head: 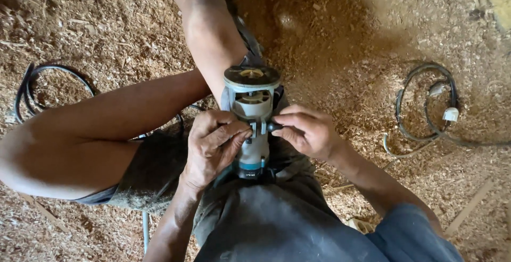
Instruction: Assembling a handheld router by inserting the motor into the base and adjusting the depth.
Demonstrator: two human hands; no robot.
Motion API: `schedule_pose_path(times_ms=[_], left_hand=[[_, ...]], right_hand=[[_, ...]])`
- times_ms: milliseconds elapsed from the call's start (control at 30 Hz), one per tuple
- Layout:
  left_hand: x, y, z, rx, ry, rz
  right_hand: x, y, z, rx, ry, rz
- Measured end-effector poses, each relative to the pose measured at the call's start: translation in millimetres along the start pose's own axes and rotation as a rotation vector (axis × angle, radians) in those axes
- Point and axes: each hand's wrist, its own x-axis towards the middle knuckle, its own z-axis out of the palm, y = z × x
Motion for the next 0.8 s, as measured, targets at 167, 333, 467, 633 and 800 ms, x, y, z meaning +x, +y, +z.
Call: schedule_pose_path(times_ms=[167, 333, 467, 633, 800], left_hand=[[4, 1, -2, 0.162, -0.022, 0.107], [-1, 0, -1, 0.224, -0.008, 0.089], [-4, 1, 1, 0.151, 0.028, 0.023], [-11, 3, 1, 0.107, 0.025, -0.012], [-19, 26, 5, 0.029, -0.020, -0.301]], right_hand=[[35, -28, -22, 0.644, -0.295, 0.941], [36, -35, -18, 0.585, -0.267, 0.836], [18, -20, -9, -0.077, -0.099, -0.024], [12, -10, -4, -0.201, 0.056, -0.203], [29, -29, -21, -0.262, -0.203, -0.200]])
